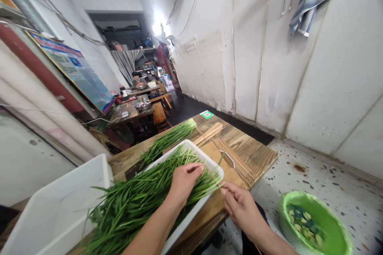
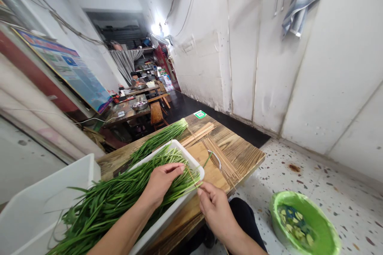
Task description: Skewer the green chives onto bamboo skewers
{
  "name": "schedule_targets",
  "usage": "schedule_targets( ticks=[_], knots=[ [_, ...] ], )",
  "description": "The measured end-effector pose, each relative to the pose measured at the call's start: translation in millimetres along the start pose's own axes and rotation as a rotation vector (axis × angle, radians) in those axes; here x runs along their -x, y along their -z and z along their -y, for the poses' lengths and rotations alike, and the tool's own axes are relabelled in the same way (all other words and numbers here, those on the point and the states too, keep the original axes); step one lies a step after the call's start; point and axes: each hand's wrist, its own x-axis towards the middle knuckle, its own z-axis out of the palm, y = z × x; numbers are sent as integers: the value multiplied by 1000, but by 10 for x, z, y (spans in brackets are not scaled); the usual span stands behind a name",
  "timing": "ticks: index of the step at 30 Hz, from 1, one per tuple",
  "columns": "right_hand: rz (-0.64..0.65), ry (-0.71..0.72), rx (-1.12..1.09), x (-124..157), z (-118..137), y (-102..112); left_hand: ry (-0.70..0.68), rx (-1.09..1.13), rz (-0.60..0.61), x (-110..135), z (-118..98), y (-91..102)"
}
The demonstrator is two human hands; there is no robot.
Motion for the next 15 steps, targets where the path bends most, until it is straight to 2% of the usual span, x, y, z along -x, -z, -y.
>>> schedule_targets(
  ticks=[15],
  knots=[
    [6, 16, -12, 2, -11, -3, 9, 8, 11, 1, -6, -12]
  ],
)
